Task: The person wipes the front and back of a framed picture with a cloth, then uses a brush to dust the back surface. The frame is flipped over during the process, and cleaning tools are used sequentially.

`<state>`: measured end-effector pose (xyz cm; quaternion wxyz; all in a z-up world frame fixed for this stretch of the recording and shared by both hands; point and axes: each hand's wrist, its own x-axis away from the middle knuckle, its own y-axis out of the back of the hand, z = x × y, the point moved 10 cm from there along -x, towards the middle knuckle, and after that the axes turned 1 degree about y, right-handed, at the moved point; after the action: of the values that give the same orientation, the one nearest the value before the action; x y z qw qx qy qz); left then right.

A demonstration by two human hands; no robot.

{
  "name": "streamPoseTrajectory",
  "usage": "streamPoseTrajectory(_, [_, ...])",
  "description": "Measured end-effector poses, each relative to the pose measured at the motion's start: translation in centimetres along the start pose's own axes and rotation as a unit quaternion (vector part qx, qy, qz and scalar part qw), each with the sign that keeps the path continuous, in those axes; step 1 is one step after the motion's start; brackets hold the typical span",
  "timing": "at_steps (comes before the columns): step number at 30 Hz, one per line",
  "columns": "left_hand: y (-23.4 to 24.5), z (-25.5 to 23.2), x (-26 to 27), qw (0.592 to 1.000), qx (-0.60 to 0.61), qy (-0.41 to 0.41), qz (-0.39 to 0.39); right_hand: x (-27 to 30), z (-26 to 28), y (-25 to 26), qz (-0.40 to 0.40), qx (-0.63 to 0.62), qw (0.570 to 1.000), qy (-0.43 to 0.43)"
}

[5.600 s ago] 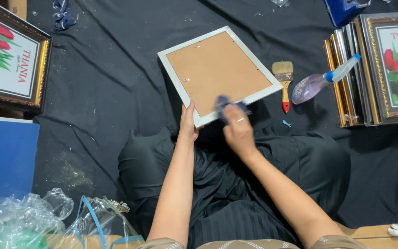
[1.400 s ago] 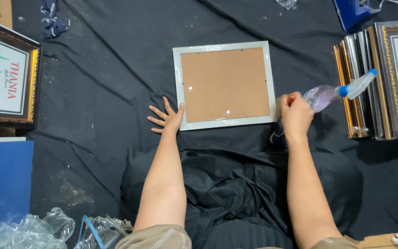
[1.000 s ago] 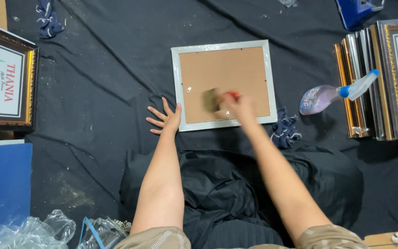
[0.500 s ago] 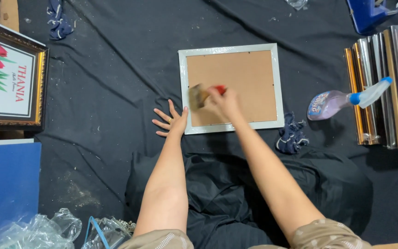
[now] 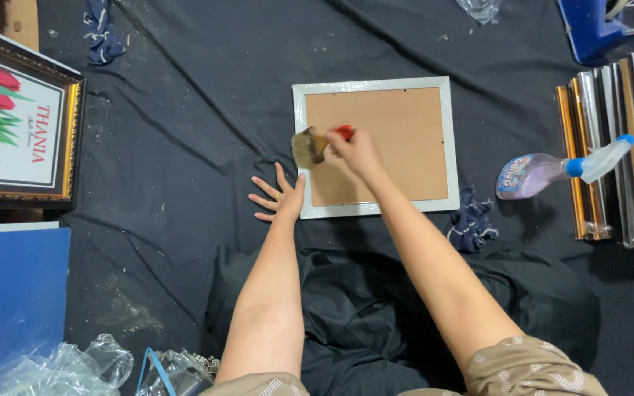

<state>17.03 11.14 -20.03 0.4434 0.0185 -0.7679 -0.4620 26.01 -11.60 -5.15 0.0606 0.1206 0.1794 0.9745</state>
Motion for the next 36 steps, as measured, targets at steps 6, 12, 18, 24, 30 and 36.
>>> streamPoseTrajectory(6, [1.4, -0.7, 2.0, 0.997, 0.041, -0.028, 0.064, -2.4, -0.7, 14.3, -0.225, 0.347, 0.910, 0.024])
streamPoseTrajectory(12, [1.5, -0.7, 2.2, 0.996, 0.044, -0.027, 0.072, -4.3, -2.4, 2.2, -0.067, -0.011, 0.998, 0.018])
streamPoseTrajectory(18, [1.6, -0.7, 2.1, 0.996, 0.034, -0.027, 0.075, -10.2, -11.9, 7.1, -0.129, 0.039, 0.990, 0.033])
streamPoseTrajectory(24, [3.0, -1.3, 3.9, 0.992, 0.052, -0.049, 0.104, -7.5, 0.3, 14.8, -0.246, 0.407, 0.876, 0.080])
streamPoseTrajectory(30, [1.2, -0.5, 1.7, 0.994, 0.041, -0.043, 0.088, -7.4, 3.0, 0.9, -0.077, 0.099, 0.991, 0.041])
streamPoseTrajectory(36, [-0.8, 0.2, -0.7, 0.999, 0.014, -0.015, 0.043, -10.3, -3.1, 13.9, -0.211, 0.279, 0.937, 0.025])
